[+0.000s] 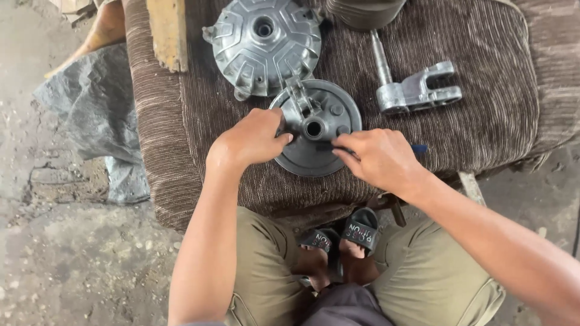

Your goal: A person uses a small hand tool to clean dirt and debris from the grooves of motorcycle engine components.

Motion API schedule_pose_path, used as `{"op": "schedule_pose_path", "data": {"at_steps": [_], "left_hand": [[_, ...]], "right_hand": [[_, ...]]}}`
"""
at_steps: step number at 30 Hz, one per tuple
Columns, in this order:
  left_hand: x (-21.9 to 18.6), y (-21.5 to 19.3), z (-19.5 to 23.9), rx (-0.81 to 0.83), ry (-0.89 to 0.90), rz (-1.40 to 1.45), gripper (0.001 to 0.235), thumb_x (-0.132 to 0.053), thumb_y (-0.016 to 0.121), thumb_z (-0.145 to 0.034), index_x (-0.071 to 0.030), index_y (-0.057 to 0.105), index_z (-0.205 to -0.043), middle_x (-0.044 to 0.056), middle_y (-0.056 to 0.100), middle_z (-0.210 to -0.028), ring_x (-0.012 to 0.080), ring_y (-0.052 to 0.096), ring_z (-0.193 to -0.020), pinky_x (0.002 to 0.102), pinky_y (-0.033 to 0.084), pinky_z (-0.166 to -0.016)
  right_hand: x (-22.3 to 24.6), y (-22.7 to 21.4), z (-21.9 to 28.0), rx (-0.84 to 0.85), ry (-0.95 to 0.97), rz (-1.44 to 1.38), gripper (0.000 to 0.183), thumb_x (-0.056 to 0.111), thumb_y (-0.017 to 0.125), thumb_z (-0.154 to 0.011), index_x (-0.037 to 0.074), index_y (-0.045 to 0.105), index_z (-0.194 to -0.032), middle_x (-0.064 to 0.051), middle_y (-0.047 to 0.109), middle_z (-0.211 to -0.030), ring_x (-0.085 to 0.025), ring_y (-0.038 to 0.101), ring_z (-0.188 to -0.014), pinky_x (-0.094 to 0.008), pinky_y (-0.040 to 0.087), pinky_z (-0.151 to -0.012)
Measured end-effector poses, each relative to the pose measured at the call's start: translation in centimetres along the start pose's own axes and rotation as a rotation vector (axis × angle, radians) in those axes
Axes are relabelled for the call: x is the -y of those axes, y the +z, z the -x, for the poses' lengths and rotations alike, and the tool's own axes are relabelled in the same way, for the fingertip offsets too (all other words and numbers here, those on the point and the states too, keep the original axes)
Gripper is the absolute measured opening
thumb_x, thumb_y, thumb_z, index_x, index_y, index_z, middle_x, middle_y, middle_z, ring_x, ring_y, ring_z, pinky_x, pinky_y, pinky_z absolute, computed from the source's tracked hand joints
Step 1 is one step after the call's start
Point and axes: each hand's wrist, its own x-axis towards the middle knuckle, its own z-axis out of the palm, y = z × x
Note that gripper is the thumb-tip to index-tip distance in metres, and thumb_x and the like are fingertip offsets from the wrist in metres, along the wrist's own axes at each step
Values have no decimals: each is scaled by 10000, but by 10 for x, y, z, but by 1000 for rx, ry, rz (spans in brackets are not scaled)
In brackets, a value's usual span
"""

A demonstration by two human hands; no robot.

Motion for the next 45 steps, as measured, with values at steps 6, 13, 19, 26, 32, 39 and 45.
{"op": "schedule_pose_path", "data": {"at_steps": [6,13,19,26,32,39,45], "left_hand": [[-6,-8,8,0,5,-7,451,-221,607,-967,101,614,-1283,301,720,-1074,378,768,-908,464,627,-689],[7,5,1,-26,12,36,417,-242,608,-971,77,642,-1237,252,738,-986,339,773,-820,436,624,-616],[12,7,-4,-57,37,7,398,-232,609,-966,80,651,-1209,247,737,-953,328,773,-776,419,621,-590],[-6,-5,4,20,-2,-9,444,-235,595,-979,99,615,-1270,299,721,-1067,376,770,-893,468,626,-669],[-4,-1,6,9,-13,-10,451,-240,604,-977,98,613,-1275,304,716,-1095,380,768,-915,475,631,-690],[-3,0,9,-3,0,-5,443,-257,610,-974,85,631,-1255,283,728,-1072,378,767,-916,470,631,-690],[4,4,2,-29,13,14,443,-247,612,-963,86,623,-1255,287,725,-1047,378,767,-887,475,629,-663]], "right_hand": [[-6,19,-3,21,16,2,207,262,574,-1015,171,758,-1045,-66,777,-824,-217,755,-676,-333,623,-646],[-5,20,0,151,-26,-49,238,287,577,-1014,140,764,-1002,-72,750,-744,-231,731,-614,-347,632,-620],[-4,23,2,93,-11,-62,209,341,629,-925,171,716,-1011,-81,682,-652,-354,708,-662,-541,585,-602],[2,19,3,97,29,-30,235,294,557,-996,164,745,-1054,-68,758,-772,-268,744,-663,-413,622,-635],[5,28,5,80,-11,15,235,293,548,-984,170,711,-1102,-68,757,-801,-305,753,-740,-480,614,-641],[14,30,7,67,-60,37,296,306,511,-1049,118,735,-1007,-89,757,-782,-218,763,-693,-327,631,-596],[4,21,0,19,-45,19,264,256,529,-1043,95,737,-1020,-110,755,-793,-224,752,-669,-307,625,-599]]}}
